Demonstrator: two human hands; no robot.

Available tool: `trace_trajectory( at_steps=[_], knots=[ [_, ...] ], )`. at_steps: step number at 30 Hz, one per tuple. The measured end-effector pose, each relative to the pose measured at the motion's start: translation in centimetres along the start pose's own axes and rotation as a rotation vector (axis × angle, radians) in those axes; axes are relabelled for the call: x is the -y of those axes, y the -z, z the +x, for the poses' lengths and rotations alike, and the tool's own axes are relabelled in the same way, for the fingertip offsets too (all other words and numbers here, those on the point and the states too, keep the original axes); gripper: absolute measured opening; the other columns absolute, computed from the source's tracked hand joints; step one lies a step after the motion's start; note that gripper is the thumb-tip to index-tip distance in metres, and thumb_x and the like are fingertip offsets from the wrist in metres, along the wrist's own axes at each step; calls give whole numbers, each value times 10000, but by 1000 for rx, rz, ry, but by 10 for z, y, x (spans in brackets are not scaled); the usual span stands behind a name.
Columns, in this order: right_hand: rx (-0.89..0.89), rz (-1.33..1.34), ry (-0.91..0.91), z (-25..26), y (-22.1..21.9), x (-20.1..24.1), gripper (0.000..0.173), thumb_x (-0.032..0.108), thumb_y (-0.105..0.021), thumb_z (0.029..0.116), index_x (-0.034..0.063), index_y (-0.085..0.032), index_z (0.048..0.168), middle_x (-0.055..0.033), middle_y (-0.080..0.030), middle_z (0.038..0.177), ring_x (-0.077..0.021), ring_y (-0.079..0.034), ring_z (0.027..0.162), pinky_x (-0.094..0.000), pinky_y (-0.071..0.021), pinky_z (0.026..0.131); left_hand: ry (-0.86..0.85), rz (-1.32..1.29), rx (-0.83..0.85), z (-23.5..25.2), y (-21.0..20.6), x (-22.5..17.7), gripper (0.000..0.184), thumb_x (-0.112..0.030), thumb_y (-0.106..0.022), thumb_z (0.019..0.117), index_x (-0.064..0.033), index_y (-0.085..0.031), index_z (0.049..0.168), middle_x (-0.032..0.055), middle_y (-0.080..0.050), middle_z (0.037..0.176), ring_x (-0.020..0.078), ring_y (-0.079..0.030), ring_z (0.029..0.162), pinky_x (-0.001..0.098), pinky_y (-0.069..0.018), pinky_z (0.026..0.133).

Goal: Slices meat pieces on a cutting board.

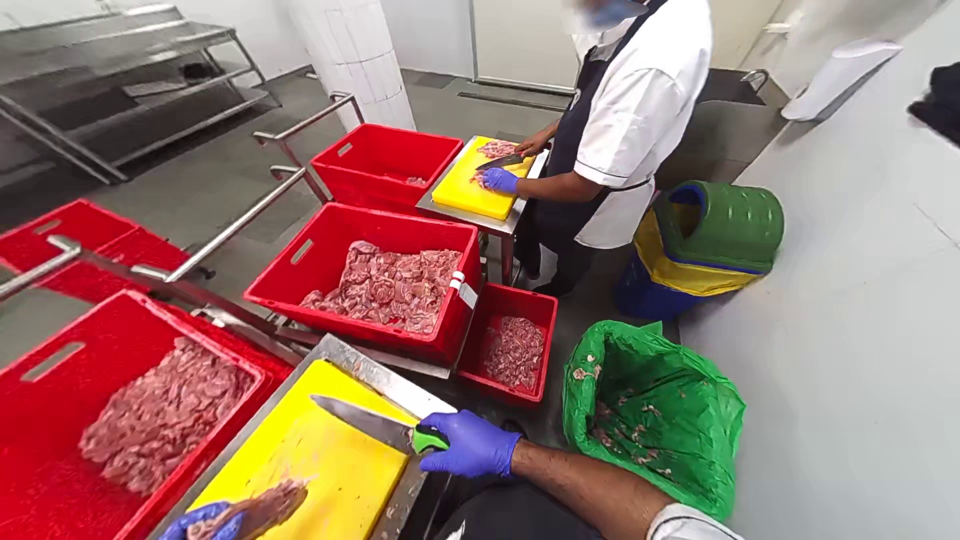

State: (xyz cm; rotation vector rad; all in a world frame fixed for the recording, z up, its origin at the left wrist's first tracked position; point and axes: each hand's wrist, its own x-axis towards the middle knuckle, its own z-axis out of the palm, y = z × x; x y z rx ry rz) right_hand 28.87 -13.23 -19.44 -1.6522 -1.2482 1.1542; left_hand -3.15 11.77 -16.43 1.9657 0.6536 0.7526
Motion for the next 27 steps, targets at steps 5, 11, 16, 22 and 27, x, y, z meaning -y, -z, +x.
trace_trajectory(
  at_steps=[5,11,16,22,27],
  knots=[
    [-28,-126,-82,6,4,11,422,432,-702,941,145,-684,1250,-89,-728,980,-218,-703,857,-495,-586,795,314,290,-219,-8,-39,-5,459,-350,-749,888,36,-676,1126,174,-710,1055,219,-694,959,469,-587,888],
    [65,-102,35,31,-11,15,484,317,-489,1068,57,-488,1476,-49,-699,890,-144,-667,634,-369,-614,581,693,691,-222,-32,-32,80,442,-483,-692,938,-86,-729,1128,138,-728,1135,315,-691,1101,564,-543,991],
    [203,-288,69,45,-35,18,509,278,-441,1059,161,-391,1552,-51,-688,843,-168,-670,619,-404,-601,582,471,713,-465,-31,-44,83,316,-262,-676,954,-68,-703,1201,118,-699,1225,254,-672,1131,439,-543,1019],
    [391,-380,89,51,-68,-4,550,276,-382,1070,187,-323,1610,-112,-710,986,-238,-687,761,-470,-582,728,129,721,-216,-59,-104,70,205,-251,-644,962,-103,-761,1042,92,-737,1153,272,-651,1209,473,-504,1073],
    [344,-297,7,48,-51,-26,557,283,-367,1085,233,-289,1635,-61,-675,896,-173,-601,624,-402,-547,594,163,700,-177,-66,-113,67,204,-263,-663,950,-114,-763,1047,73,-736,1145,265,-641,1202,465,-494,1067]
  ],
)
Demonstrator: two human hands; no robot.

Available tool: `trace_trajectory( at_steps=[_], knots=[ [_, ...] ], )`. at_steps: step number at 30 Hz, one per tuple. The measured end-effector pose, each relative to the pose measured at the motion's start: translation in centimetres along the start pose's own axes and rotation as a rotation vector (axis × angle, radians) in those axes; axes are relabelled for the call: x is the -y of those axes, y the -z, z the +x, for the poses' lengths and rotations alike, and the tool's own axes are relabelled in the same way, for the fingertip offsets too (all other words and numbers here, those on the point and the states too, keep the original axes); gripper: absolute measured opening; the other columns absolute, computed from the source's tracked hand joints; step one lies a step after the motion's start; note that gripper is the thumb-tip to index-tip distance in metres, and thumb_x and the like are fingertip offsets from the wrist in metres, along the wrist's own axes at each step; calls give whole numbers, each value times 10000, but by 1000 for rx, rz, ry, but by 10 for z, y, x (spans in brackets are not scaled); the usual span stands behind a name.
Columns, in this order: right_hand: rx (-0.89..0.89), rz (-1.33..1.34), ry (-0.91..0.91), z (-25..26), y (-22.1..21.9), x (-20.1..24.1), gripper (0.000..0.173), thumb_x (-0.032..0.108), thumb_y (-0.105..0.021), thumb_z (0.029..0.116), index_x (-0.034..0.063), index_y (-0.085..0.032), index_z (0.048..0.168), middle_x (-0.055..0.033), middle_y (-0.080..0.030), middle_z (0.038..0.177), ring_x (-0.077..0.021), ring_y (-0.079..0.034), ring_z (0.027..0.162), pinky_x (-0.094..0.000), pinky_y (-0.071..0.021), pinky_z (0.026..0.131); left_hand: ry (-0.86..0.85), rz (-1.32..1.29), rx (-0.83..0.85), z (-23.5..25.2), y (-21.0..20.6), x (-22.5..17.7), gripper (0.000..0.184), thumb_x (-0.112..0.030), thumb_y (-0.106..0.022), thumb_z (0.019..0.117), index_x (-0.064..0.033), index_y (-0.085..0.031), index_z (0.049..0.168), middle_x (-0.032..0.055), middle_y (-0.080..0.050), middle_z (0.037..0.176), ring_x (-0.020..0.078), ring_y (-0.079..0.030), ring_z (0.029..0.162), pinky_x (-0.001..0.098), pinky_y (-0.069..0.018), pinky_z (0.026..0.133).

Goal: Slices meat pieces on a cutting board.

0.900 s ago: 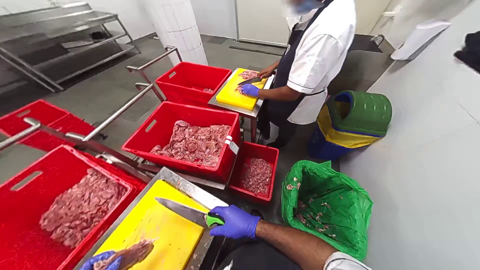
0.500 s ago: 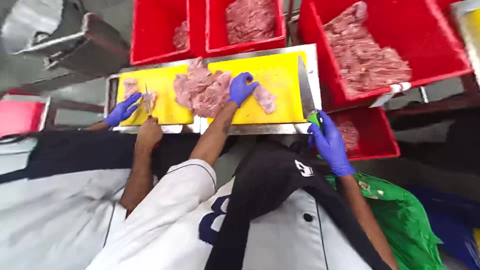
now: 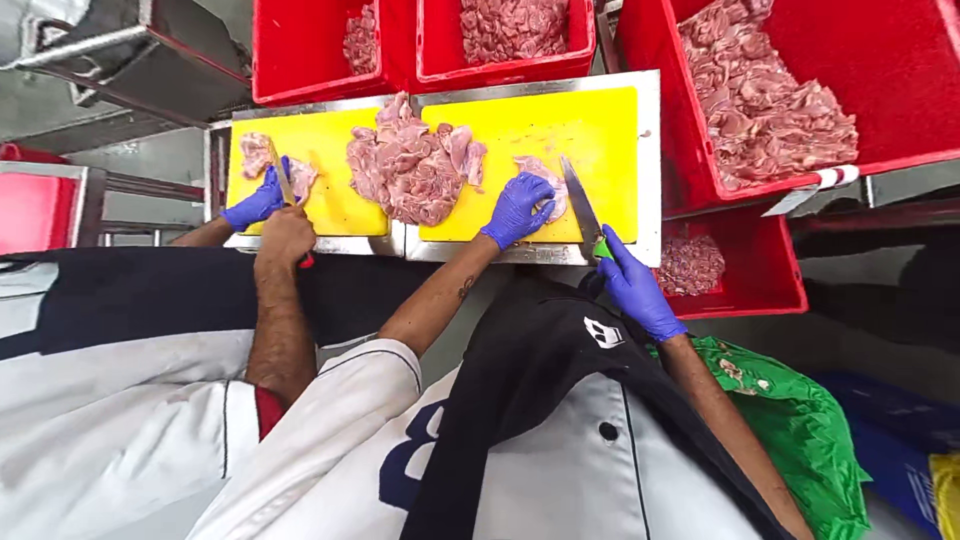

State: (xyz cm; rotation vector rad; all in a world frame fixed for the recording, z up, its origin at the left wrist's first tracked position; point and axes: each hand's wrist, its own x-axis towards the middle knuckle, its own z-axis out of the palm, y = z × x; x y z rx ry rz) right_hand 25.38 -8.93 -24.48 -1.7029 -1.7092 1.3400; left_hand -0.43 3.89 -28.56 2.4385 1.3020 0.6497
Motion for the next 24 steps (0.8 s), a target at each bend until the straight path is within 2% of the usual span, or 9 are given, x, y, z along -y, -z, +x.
trace_trajectory(
  at_steps=[3,6,10,13,16,18,21,24],
  knots=[
    [-73,-273,49,-5,-2,28,559,246,-369,1068,187,-332,1623,-160,-721,986,-305,-694,807,-516,-562,763,7,-31,-67,-3,-3,1,201,-242,-700,925,-92,-761,1044,105,-726,1156,284,-645,1196,468,-503,1057],
    [-32,-461,41,-15,-7,43,573,236,-346,1063,231,-299,1634,-160,-691,981,-343,-695,841,-526,-557,719,-34,-16,-43,-3,-7,1,203,-236,-656,949,-96,-765,1049,101,-726,1156,282,-640,1205,473,-492,1069],
    [38,-519,6,-10,-14,51,573,231,-329,1067,252,-282,1637,-163,-683,964,-362,-693,825,-536,-557,688,-30,-3,-19,-4,-12,6,214,-230,-632,950,-94,-766,1046,107,-727,1158,280,-643,1204,469,-483,1085],
    [33,-488,6,39,-19,71,554,226,-344,1077,276,-296,1627,-177,-701,975,-386,-701,870,-570,-556,731,-3,-6,-29,-4,-12,4,203,-214,-647,930,-77,-761,1026,119,-728,1153,290,-647,1202,463,-490,1080],
    [-43,-437,45,97,-31,88,571,210,-432,1061,292,-322,1615,-168,-710,924,-388,-703,822,-590,-555,677,15,23,-23,-5,-12,2,285,-198,-711,858,-32,-757,1085,143,-722,1179,310,-643,1209,474,-490,1081],
    [-60,-427,62,104,-31,87,576,207,-441,1059,289,-326,1617,-163,-714,932,-386,-704,821,-588,-556,674,29,35,-16,-3,-10,2,293,-214,-718,864,-31,-754,1090,146,-719,1187,313,-640,1214,478,-491,1079],
    [48,-477,-10,48,-20,67,562,230,-360,1078,309,-278,1628,-173,-710,976,-395,-703,880,-590,-551,736,38,13,-14,-4,-8,0,213,-241,-672,921,-89,-756,1044,108,-723,1176,285,-638,1218,468,-485,1087],
    [78,-545,-17,-38,-3,35,546,252,-341,1088,302,-292,1630,-159,-691,926,-369,-694,801,-563,-556,673,58,7,-31,-3,-8,-2,211,-271,-661,941,-107,-759,1030,98,-724,1164,276,-637,1215,459,-479,1094]
  ],
)
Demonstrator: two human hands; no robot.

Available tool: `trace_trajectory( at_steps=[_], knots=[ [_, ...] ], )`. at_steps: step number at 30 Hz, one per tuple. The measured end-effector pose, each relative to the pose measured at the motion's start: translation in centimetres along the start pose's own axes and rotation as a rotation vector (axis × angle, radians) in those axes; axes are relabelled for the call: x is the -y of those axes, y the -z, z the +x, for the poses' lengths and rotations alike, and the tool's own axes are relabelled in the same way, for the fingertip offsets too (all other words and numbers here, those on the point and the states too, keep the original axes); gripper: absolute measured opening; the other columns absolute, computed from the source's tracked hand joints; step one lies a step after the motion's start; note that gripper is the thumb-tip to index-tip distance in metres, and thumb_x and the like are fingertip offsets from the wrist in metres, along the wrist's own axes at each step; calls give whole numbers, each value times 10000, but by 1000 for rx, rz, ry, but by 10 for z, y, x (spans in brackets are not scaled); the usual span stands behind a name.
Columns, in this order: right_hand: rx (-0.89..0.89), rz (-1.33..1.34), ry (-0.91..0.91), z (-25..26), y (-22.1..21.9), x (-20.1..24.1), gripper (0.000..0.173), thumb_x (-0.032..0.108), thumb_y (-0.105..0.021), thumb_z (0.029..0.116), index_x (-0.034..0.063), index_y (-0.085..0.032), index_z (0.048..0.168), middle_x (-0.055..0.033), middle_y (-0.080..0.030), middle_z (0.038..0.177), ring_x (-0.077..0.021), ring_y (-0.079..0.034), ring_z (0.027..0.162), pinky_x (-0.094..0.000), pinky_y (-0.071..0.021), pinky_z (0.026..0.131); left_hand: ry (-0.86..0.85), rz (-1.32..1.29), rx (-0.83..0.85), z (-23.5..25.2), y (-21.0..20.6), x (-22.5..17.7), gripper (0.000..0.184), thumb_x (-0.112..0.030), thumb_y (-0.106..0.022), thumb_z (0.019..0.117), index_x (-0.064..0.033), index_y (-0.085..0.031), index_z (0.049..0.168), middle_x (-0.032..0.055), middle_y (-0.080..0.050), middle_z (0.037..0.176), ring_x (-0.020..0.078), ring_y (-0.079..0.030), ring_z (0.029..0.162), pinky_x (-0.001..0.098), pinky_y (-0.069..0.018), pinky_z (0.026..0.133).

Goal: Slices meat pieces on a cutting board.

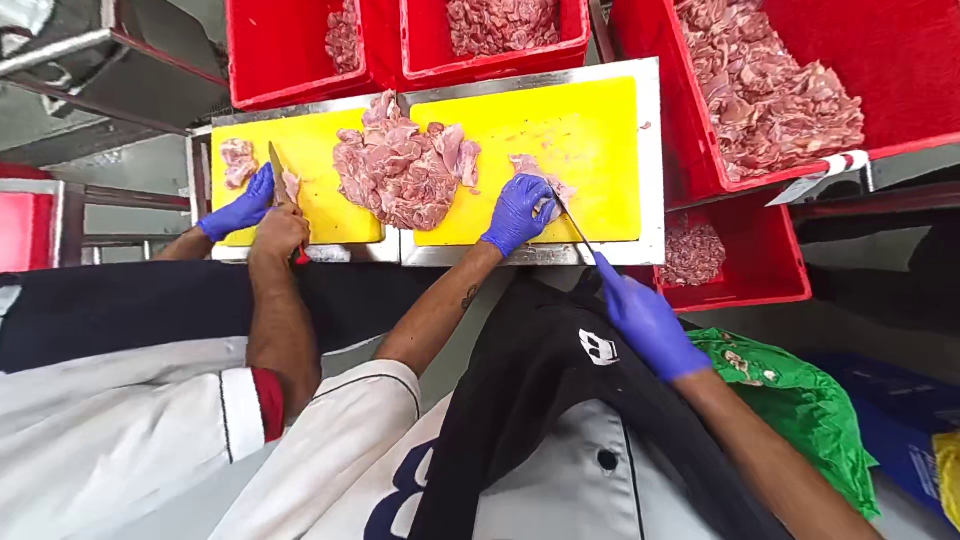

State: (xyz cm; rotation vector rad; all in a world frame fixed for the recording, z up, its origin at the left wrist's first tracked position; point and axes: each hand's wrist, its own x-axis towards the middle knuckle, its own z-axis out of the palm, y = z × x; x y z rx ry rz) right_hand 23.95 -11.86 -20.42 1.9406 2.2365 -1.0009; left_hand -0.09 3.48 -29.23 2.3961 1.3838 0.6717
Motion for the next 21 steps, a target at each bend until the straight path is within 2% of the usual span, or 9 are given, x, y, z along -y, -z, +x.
trace_trajectory(
  at_steps=[3,8,11,13,15,17,19,20,21],
  knots=[
    [-17,-13,47,-33,4,-25,543,232,-365,1076,272,-342,1617,-150,-699,894,-352,-694,749,-557,-559,643,4,-7,-20,-2,-1,-1,207,-269,-669,937,-100,-757,1019,99,-728,1150,279,-643,1202,460,-492,1071],
    [-119,127,-7,47,35,-51,515,296,-353,1091,296,-367,1605,-191,-716,931,-373,-693,802,-603,-539,746,-6,15,-5,-1,-2,2,218,-287,-668,939,-104,-753,1020,96,-725,1152,276,-641,1203,459,-493,1070],
    [-129,270,-61,69,45,-57,513,330,-351,1091,300,-371,1603,-147,-717,985,-286,-692,832,-534,-556,788,-2,-26,-10,-2,-2,3,237,-301,-678,943,-101,-756,1045,93,-727,1163,277,-638,1213,467,-487,1081],
    [-150,296,-35,58,44,-49,510,332,-351,1095,278,-379,1602,-119,-711,947,-243,-678,768,-490,-565,734,48,-153,-94,-3,2,4,240,-232,-710,929,-72,-751,1103,101,-728,1171,255,-651,1196,450,-506,1075],
    [-179,253,27,52,43,-33,509,311,-357,1094,265,-386,1601,-123,-703,894,-254,-660,731,-496,-550,705,164,-270,-275,7,8,10,254,-168,-671,947,-27,-728,1150,126,-726,1169,242,-669,1167,436,-534,1054],
    [-79,213,79,66,36,-14,513,311,-348,1095,294,-363,1608,-138,-720,959,-285,-690,804,-531,-560,769,298,-282,-353,19,21,26,294,-176,-629,968,-17,-694,1207,133,-720,1182,234,-676,1148,432,-547,1032],
    [-11,220,92,85,28,-9,512,315,-340,1096,320,-357,1607,-148,-722,1033,-301,-697,876,-549,-551,825,377,-200,-270,29,32,34,339,-205,-613,977,-10,-668,1248,148,-712,1203,258,-681,1135,449,-548,1026],
    [-19,235,73,92,29,-14,508,321,-338,1097,326,-362,1604,-146,-720,1048,-300,-696,895,-551,-547,840,435,-116,-161,38,39,26,350,-213,-605,983,-15,-665,1265,145,-712,1224,265,-679,1154,449,-536,1042],
    [-50,253,34,97,32,-21,506,325,-337,1097,321,-369,1602,-147,-715,1036,-303,-691,897,-554,-541,841,547,-20,74,52,57,10,386,-222,-588,1010,-47,-622,1352,118,-677,1332,257,-633,1257,445,-488,1106]
  ],
)
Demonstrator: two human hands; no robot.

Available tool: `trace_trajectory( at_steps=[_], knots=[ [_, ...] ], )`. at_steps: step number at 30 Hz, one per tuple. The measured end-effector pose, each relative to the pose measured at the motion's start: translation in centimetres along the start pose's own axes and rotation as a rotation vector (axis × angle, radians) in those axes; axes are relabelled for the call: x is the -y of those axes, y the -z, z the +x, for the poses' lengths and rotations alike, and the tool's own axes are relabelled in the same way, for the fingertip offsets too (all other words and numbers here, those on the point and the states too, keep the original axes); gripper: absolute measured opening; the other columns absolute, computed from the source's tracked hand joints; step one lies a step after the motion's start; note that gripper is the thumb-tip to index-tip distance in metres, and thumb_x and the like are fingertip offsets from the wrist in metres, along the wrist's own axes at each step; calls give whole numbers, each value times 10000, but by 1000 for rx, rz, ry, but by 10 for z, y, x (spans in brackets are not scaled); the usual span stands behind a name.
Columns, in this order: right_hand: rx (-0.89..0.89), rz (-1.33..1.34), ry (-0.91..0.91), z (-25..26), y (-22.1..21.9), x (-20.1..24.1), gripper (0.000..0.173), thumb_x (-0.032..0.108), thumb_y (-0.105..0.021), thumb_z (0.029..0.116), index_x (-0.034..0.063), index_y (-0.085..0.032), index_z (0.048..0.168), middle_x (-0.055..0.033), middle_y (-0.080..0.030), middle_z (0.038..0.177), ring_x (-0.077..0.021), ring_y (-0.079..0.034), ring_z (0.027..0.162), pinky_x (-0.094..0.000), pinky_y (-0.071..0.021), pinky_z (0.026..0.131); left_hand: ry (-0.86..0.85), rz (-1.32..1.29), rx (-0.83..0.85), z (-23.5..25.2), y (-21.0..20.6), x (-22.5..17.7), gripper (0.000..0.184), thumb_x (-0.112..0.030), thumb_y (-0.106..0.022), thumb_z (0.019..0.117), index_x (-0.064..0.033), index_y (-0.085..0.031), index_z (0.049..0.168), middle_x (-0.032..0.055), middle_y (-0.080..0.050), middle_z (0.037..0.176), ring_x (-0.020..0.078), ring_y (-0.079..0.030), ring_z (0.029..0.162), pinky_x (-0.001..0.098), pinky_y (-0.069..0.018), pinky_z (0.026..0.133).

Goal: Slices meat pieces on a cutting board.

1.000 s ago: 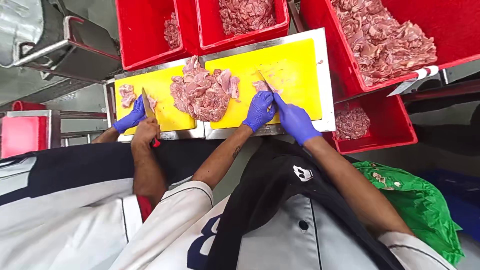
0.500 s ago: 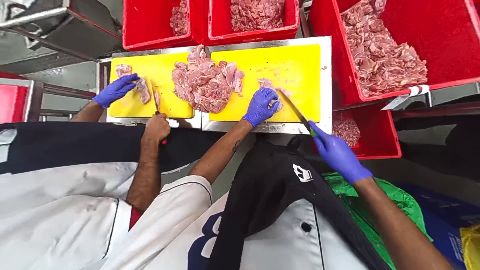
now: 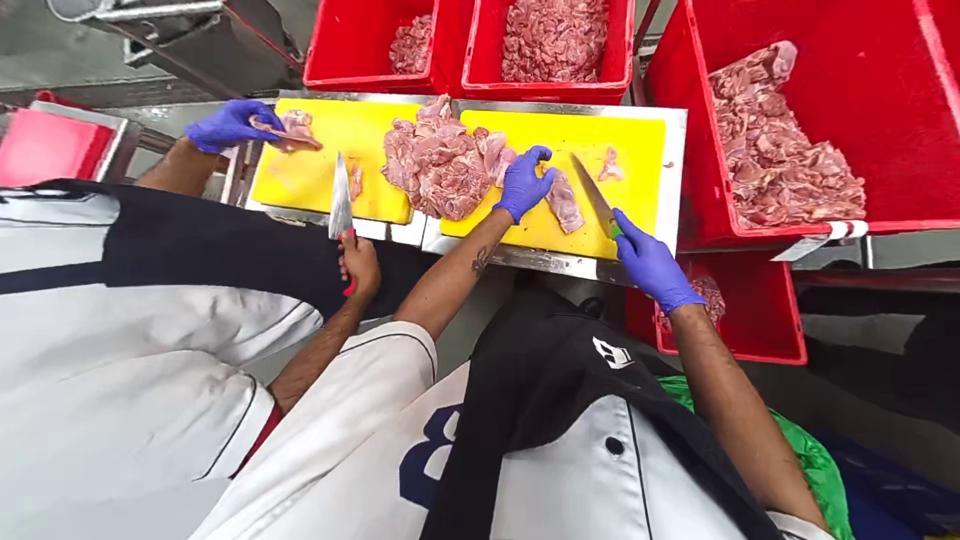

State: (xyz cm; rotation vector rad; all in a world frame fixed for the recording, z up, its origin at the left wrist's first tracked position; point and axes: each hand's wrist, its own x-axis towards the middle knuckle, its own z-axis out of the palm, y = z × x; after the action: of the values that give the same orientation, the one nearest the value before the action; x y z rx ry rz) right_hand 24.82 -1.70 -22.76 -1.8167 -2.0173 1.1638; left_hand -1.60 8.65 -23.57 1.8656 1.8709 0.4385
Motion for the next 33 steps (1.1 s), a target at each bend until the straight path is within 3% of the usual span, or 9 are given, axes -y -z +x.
trace_trajectory(
  at_steps=[1,3,5,10,13,19,24,28,33],
  knots=[
    [-49,14,-42,4,5,-5,505,331,-334,1100,313,-369,1603,-154,-715,1026,-309,-690,891,-562,-539,834,171,136,368,10,27,-28,484,-243,-547,1070,-122,-452,1529,51,-515,1550,229,-455,1459,453,-354,1222],
    [-119,40,-106,11,12,-17,508,344,-340,1096,318,-368,1603,-141,-712,994,-283,-685,823,-535,-554,760,-199,136,99,13,-10,17,482,-343,-662,942,-110,-637,1364,112,-685,1306,336,-599,1273,553,-490,1065],
    [-124,60,-117,15,18,-20,511,346,-349,1095,323,-359,1606,-117,-693,946,-245,-654,732,-489,-552,666,-261,187,199,22,-10,22,489,-426,-658,927,-178,-651,1348,108,-682,1281,371,-557,1294,610,-469,1037],
    [-271,-11,2,-1,28,-11,521,301,-387,1092,296,-355,1612,-146,-696,913,-293,-670,776,-546,-545,749,-294,256,374,24,-3,9,384,-470,-671,925,-159,-731,1143,114,-683,1213,384,-525,1291,633,-427,1018],
    [-326,29,-20,-9,36,-13,527,288,-397,1088,293,-351,1613,-157,-703,927,-291,-673,754,-540,-554,723,-398,215,428,21,-2,4,331,-381,-662,954,-62,-693,1036,160,-712,1037,366,-661,1072,584,-500,953],
    [-309,155,-40,-17,43,-9,524,314,-388,1100,328,-322,1619,-110,-658,860,-239,-582,580,-475,-524,543,-362,-525,583,11,29,-10,302,-266,-731,946,23,-657,994,108,-682,838,176,-682,735,387,-603,706],
    [-345,303,0,-30,47,-3,555,290,-425,1092,320,-294,1630,-67,-627,817,-181,-543,523,-393,-506,475,-286,-928,423,-25,61,-36,186,-140,-701,963,-2,-594,1025,86,-699,858,174,-708,749,364,-627,698],
    [-331,391,28,-37,42,-3,564,262,-444,1083,309,-299,1627,-45,-634,815,-154,-555,502,-359,-524,451,-718,-269,111,-43,62,-17,113,-68,-686,945,-10,-726,1032,109,-727,1039,200,-699,1009,384,-577,936],
    [-252,450,2,-53,18,-14,563,245,-458,1078,273,-317,1622,-33,-641,814,-136,-547,499,-323,-516,456,-961,129,290,-81,10,65,217,4,-569,976,-80,-759,1041,131,-726,1121,342,-666,1126,524,-530,973]
  ],
)
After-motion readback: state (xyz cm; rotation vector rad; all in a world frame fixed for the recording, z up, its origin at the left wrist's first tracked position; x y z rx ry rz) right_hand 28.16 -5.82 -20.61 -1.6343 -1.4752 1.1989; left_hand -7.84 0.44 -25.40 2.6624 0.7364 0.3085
